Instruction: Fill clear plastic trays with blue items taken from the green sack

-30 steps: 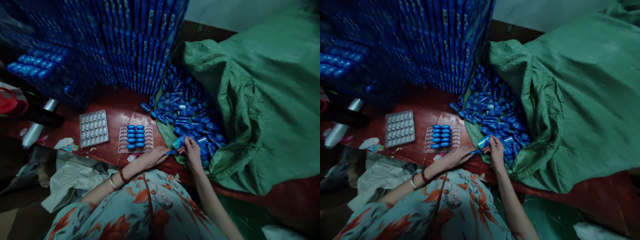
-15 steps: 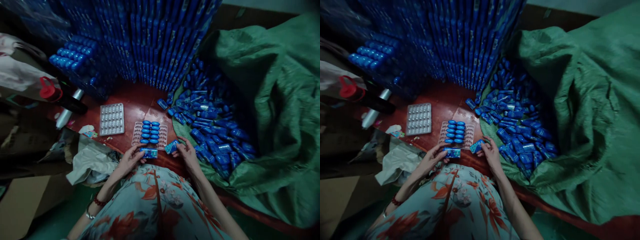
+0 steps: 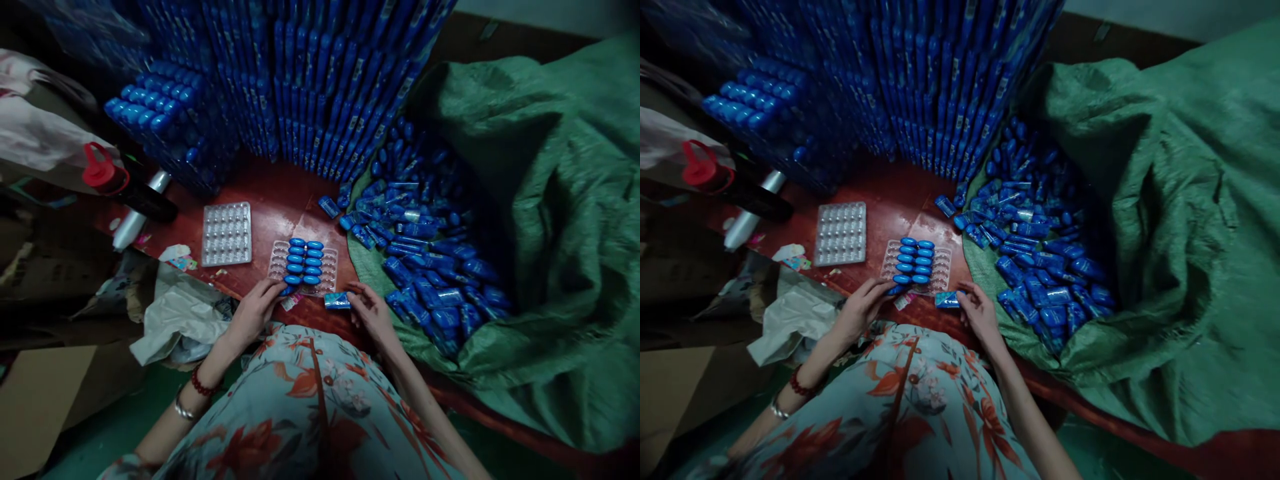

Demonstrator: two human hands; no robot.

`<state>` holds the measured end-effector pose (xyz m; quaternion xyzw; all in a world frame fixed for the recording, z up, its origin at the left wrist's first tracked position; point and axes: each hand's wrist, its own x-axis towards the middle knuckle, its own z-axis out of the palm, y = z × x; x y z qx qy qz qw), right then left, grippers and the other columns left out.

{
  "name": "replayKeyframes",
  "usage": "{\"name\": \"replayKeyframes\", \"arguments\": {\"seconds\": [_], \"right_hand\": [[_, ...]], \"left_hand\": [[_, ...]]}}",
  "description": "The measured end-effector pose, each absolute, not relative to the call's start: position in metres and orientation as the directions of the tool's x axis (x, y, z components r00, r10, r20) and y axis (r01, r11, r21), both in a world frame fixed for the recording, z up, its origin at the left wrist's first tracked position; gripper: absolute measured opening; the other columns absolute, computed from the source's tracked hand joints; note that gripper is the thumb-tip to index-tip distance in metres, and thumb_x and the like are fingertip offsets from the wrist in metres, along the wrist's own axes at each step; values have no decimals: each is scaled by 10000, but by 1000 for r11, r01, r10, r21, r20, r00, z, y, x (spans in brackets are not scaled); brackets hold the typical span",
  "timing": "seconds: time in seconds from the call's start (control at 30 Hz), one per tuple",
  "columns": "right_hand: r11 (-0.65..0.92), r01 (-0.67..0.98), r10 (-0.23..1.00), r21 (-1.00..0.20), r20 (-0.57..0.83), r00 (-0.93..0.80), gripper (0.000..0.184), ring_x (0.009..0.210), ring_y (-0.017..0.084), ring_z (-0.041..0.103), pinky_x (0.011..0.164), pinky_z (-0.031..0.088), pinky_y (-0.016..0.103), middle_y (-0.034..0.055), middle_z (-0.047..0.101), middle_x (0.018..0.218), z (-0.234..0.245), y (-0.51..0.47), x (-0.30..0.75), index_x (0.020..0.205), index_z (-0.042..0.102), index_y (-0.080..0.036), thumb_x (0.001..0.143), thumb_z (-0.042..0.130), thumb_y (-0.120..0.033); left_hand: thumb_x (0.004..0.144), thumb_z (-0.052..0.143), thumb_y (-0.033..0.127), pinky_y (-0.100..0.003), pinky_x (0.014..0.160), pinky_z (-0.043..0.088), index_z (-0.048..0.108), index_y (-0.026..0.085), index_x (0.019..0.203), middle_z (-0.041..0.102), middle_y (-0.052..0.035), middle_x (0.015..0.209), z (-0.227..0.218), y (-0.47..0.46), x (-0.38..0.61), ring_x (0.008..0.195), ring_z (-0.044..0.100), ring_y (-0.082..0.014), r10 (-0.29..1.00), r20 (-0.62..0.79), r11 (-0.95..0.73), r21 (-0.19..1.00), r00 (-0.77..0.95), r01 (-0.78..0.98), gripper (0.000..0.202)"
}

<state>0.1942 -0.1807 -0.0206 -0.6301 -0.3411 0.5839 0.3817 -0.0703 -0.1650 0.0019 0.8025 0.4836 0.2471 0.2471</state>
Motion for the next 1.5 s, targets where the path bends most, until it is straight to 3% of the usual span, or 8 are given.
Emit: {"name": "replayKeyframes", "arguments": {"seconds": [0.23, 0.37, 0.63, 0.8, 0.93, 1.13, 1.3, 1.5], "right_hand": [[-551, -203, 833, -809, -547, -83, 466, 479, 101, 555, 434, 440, 200, -45, 582, 576, -12, -182, 197, 1019, 602, -158, 628, 748, -366], [-533, -189, 840, -825, -542, -9, 507, 514, 128, 612, 499, 503, 235, -38, 617, 619, -16, -177, 190, 951, 590, -156, 523, 804, -324], [-426, 25, 903, -905, -422, 81, 393, 454, 119, 577, 434, 466, 214, -18, 600, 573, -20, -168, 182, 915, 604, -143, 738, 615, -494], [-162, 353, 983, -922, -183, -27, 308, 625, 165, 645, 600, 524, 274, 23, 674, 720, -16, -173, 174, 1021, 613, -187, 862, 494, -422], [265, 687, 959, -677, 109, -263, 286, 905, 211, 634, 809, 493, 328, 104, 669, 1005, -14, -165, 163, 1120, 577, -169, 925, 406, -290], [470, 867, 871, -166, -69, -486, 305, 797, 239, 604, 650, 478, 330, 152, 650, 911, 10, -145, 151, 1106, 562, -90, 856, 391, -52], [436, 900, 895, -14, -101, -435, 343, 699, 249, 588, 561, 452, 343, 208, 629, 804, 30, -151, 128, 1014, 586, -16, 806, 317, 29], [367, 929, 920, 42, -164, -355, 301, 672, 221, 621, 526, 435, 287, 191, 644, 771, 33, -154, 105, 1048, 559, -7, 849, 332, -5]], "left_hand": [[839, 318, 23, -314, 819, 494, 479, 162, 1203, 559, -101, 1041, -4, -159, -70, 951, 545, -176, 805, 151, -580, 407, 574, 706, 421], [811, 344, 12, -329, 838, 480, 472, 158, 1183, 554, -104, 1051, 3, -159, -65, 965, 530, -188, 795, 61, -583, 350, 603, 733, 420], [815, 354, 21, -382, 885, 447, 492, 130, 1136, 552, -119, 1052, 7, -156, -39, 1013, 513, -214, 818, -65, -544, 235, 572, 805, 366], [870, 359, 78, -354, 854, 475, 472, 169, 1224, 536, -115, 1085, -9, -155, -48, 1005, 518, -201, 796, 114, -594, 335, 594, 732, 382], [898, 319, 79, -309, 861, 480, 382, 204, 1334, 504, -114, 1134, -26, -156, -58, 1050, 516, -175, 782, 336, -623, 376, 526, 686, 458], [913, 353, 115, -271, 764, 508, 470, 206, 1273, 563, -95, 1007, -34, -151, -59, 912, 564, -146, 746, 454, -658, 399, 486, 638, 390], [926, 351, 154, -289, 822, 509, 494, 200, 1248, 564, -93, 1055, -37, -148, -60, 980, 566, -150, 751, 445, -659, 450, 489, 602, 355], [914, 393, 170, -286, 819, 518, 488, 225, 1252, 524, -100, 1120, -37, -144, -62, 1021, 554, -166, 766, 429, -642, 468, 479, 607, 356]]}}
